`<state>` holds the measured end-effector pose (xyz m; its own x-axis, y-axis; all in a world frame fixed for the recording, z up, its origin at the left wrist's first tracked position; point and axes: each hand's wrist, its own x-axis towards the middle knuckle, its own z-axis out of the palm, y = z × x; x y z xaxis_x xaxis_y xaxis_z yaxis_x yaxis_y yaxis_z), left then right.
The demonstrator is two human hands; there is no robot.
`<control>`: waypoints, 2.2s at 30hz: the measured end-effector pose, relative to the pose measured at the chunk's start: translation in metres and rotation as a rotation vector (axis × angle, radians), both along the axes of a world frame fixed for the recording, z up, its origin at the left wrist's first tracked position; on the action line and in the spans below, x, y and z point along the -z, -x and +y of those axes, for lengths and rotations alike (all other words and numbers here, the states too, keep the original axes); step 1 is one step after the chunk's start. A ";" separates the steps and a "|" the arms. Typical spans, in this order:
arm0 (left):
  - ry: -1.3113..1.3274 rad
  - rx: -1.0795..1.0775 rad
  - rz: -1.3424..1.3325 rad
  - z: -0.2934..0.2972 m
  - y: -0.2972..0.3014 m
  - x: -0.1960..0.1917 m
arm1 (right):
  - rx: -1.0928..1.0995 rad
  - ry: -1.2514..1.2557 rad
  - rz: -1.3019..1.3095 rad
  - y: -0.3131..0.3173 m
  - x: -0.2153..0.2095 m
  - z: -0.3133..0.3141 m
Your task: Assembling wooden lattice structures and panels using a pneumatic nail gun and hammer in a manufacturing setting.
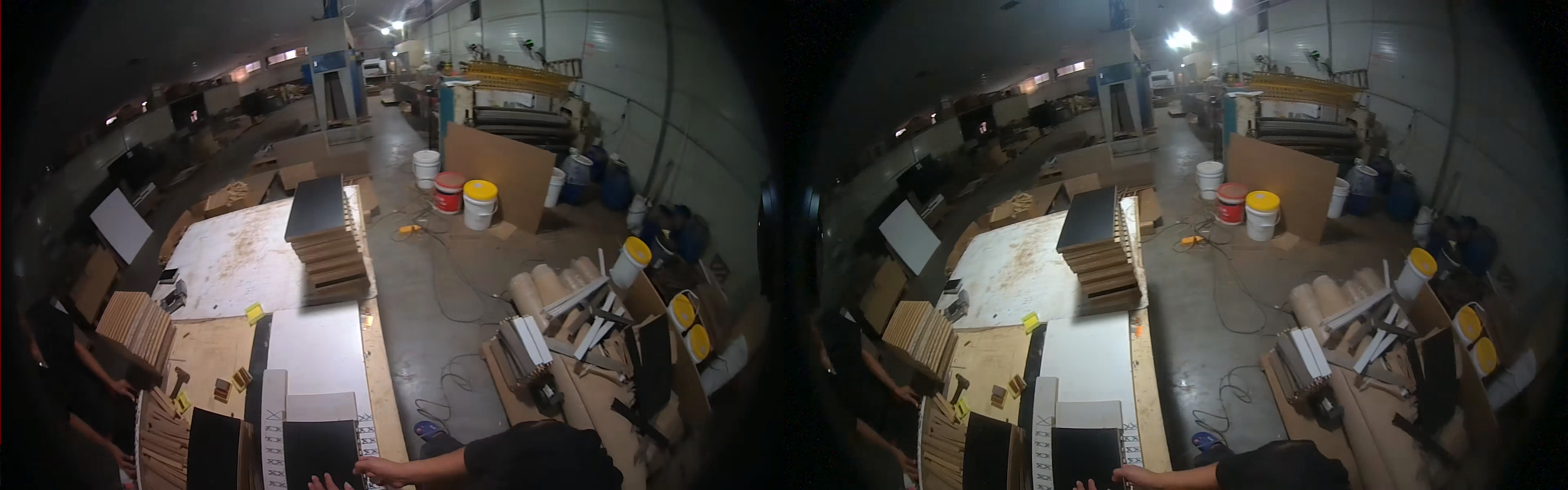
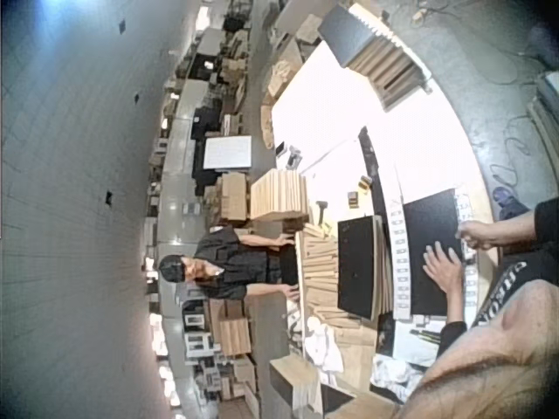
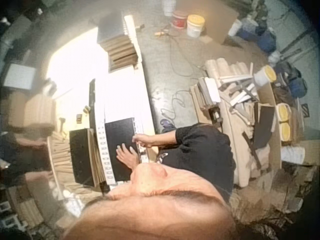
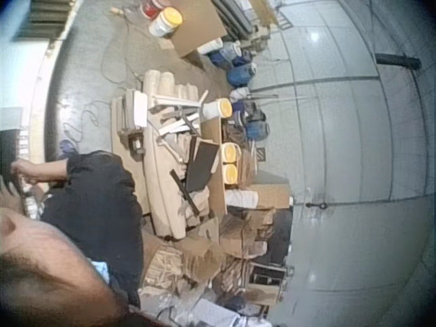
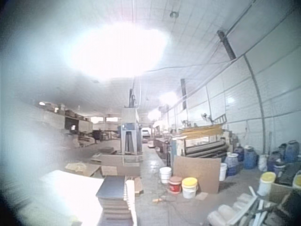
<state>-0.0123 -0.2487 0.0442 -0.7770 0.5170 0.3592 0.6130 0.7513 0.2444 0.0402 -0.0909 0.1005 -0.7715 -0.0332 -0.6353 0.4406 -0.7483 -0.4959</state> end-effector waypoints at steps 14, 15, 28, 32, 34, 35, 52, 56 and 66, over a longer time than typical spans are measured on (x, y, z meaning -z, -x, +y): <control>0.353 -0.067 -0.211 0.036 0.001 -0.008 | -0.037 0.355 -0.010 0.016 0.050 0.045; 0.365 -0.061 -0.188 0.038 0.002 -0.008 | -0.021 0.390 -0.010 0.011 0.041 0.058; 0.349 -0.076 -0.140 0.034 -0.017 -0.014 | 0.068 0.415 -0.081 0.027 0.071 0.052; 0.416 -0.116 -0.086 0.032 -0.014 -0.015 | 0.078 0.551 -0.047 0.030 0.096 0.047; 0.498 -0.107 -0.118 0.038 -0.010 -0.024 | 0.135 0.560 0.020 0.028 0.093 0.043; 0.550 -0.113 -0.137 0.041 -0.007 -0.030 | 0.215 0.572 0.092 0.029 0.091 0.039; 0.446 -0.136 -0.097 0.035 -0.016 -0.021 | 0.015 0.346 0.144 0.035 0.046 0.058; 0.365 -0.064 -0.070 0.038 -0.013 -0.011 | 0.082 0.349 0.094 0.035 0.054 0.063; 0.464 -0.041 -0.184 0.049 0.007 -0.018 | 0.367 0.410 0.625 0.042 0.145 0.051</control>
<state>-0.0192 -0.1997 0.0621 -0.8288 0.5576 -0.0463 0.5589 0.8290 -0.0205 -0.0023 -0.0404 -0.0441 -0.9850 0.1537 -0.0784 -0.1326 -0.9652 -0.2253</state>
